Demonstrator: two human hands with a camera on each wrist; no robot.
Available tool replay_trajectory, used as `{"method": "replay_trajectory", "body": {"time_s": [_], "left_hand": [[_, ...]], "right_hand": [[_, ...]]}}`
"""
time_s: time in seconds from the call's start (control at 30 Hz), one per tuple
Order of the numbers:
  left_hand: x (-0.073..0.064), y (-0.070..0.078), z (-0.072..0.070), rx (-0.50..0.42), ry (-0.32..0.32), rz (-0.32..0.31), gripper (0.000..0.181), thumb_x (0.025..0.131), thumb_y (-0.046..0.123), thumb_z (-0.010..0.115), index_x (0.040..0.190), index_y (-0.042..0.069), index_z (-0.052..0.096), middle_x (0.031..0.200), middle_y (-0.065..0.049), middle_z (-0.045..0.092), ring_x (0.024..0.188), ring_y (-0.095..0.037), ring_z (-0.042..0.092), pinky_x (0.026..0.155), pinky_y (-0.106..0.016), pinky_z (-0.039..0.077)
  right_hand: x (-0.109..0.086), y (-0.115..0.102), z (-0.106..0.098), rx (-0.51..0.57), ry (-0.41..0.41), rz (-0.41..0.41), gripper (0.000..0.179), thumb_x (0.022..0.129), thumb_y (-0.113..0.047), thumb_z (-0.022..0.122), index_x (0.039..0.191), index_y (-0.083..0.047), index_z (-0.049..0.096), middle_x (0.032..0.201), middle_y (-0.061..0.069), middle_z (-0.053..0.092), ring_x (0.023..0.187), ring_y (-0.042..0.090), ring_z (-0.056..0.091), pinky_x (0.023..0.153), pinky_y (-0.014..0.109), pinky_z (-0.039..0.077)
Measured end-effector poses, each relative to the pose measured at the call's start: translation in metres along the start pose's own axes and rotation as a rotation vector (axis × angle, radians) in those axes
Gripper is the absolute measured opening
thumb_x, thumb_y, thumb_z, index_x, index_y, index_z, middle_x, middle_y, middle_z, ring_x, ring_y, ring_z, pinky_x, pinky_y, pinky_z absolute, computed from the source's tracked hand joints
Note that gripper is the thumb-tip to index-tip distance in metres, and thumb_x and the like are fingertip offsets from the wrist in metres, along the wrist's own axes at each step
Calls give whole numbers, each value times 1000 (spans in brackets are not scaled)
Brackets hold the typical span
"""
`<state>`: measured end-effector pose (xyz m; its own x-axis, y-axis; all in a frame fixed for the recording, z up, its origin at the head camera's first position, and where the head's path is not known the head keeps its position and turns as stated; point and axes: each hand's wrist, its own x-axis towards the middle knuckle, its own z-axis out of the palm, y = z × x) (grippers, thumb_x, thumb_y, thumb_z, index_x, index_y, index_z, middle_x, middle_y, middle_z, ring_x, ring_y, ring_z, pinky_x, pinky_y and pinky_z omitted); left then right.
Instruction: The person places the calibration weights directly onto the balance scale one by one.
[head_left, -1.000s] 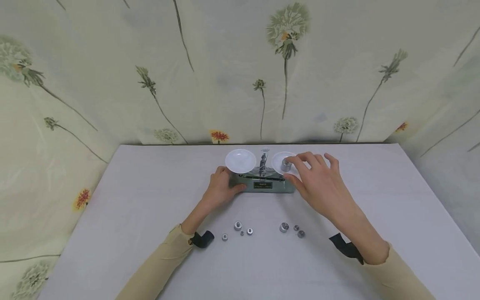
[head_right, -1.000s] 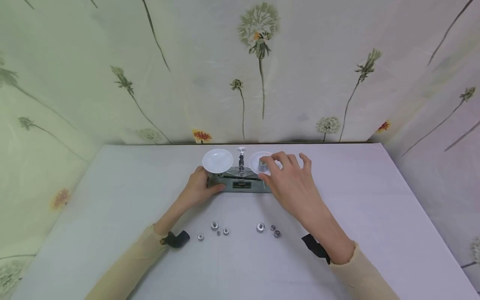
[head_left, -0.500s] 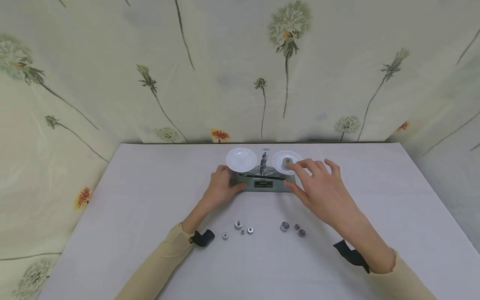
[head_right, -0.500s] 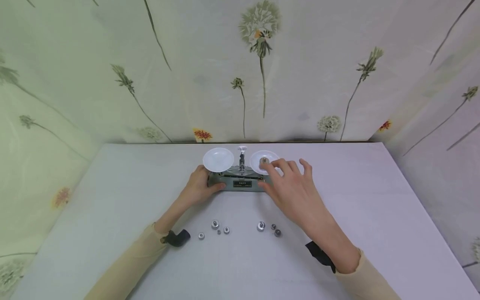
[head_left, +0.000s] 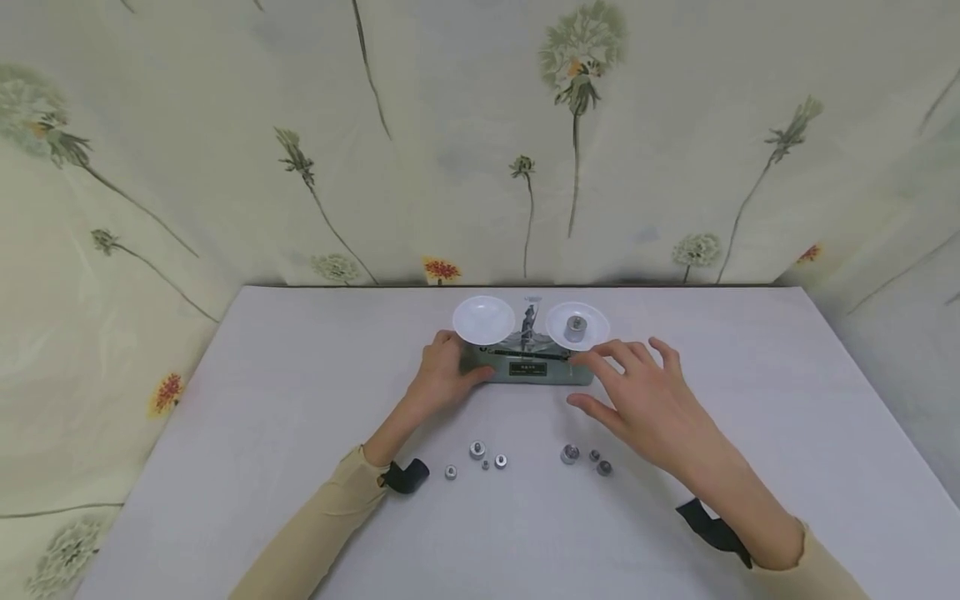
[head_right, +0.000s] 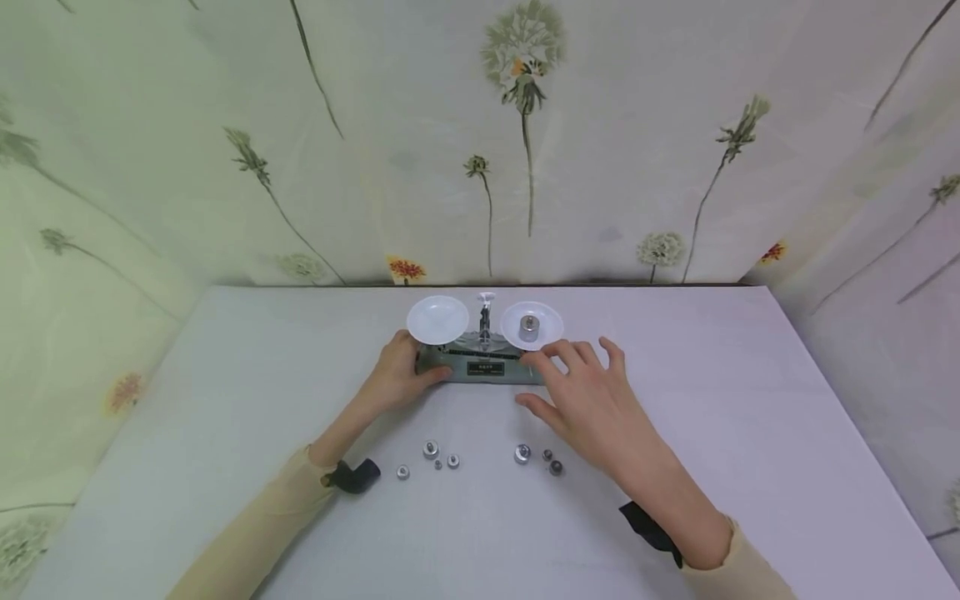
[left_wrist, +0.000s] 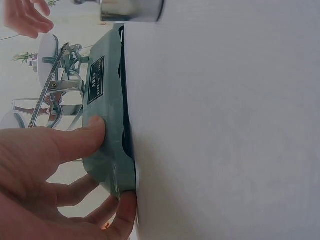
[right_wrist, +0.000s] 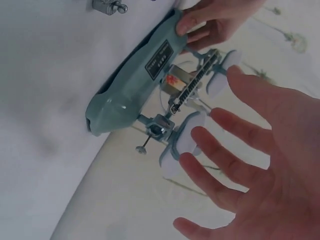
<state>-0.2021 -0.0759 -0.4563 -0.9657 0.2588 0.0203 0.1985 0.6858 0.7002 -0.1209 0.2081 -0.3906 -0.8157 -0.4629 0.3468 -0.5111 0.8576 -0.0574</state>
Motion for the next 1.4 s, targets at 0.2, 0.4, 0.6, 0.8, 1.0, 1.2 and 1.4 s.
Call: {"method": "replay_trajectory", "body": {"time_s": [0.2,0.4,0.6,0.8,1.0,1.2,1.4], "left_hand": [[-1,-1,-1,2,6,16,74,95,23,84,154,-6,50,146,-30,61,145,-43,51,124,-63,37],[0,-1,-1,1,6,9,75,95,23,84,154,-6,49,148,-31,59,144,-44,51,124,-63,38],[0,0,-2,3,3,15,75,94,23,84,154,-5,50,147,-30,61,146,-43,51,124,-63,37],[0,1,-2,3,5,8,74,94,23,84,154,-5,51,147,-30,60,145,-43,51,124,-63,38],[0,2,-3,7,7,11,74,94,22,85,154,-5,51,146,-30,61,144,-43,52,123,-63,38],[0,0,-3,12,10,18,74,94,22,85,153,-6,51,145,-30,62,143,-44,53,122,-63,39],[0,0,-2,13,11,23,73,94,22,85,153,-6,52,144,-29,63,144,-43,53,123,-64,38]], "right_hand": [[-2,-1,2,12,-31,3,50,92,-43,84,132,-17,69,127,11,72,118,37,67,112,77,39],[-5,-3,1,-3,-47,-9,50,92,-43,84,132,-17,71,127,10,72,117,36,68,110,77,42],[-9,-6,6,2,-82,-17,49,91,-43,86,129,-17,72,122,8,72,115,34,69,110,76,43],[-12,-7,8,59,-137,-19,46,90,-42,87,128,-20,72,121,3,72,118,33,68,111,77,40],[-14,-8,9,89,-158,-31,46,88,-42,89,126,-22,72,121,1,71,119,29,68,113,76,39],[-14,-11,12,86,-172,-50,50,83,-44,92,124,-23,71,121,-1,70,117,27,68,112,74,40],[-15,-13,14,105,-175,-58,49,82,-44,93,122,-24,72,122,-2,69,118,27,68,112,74,40]]}}
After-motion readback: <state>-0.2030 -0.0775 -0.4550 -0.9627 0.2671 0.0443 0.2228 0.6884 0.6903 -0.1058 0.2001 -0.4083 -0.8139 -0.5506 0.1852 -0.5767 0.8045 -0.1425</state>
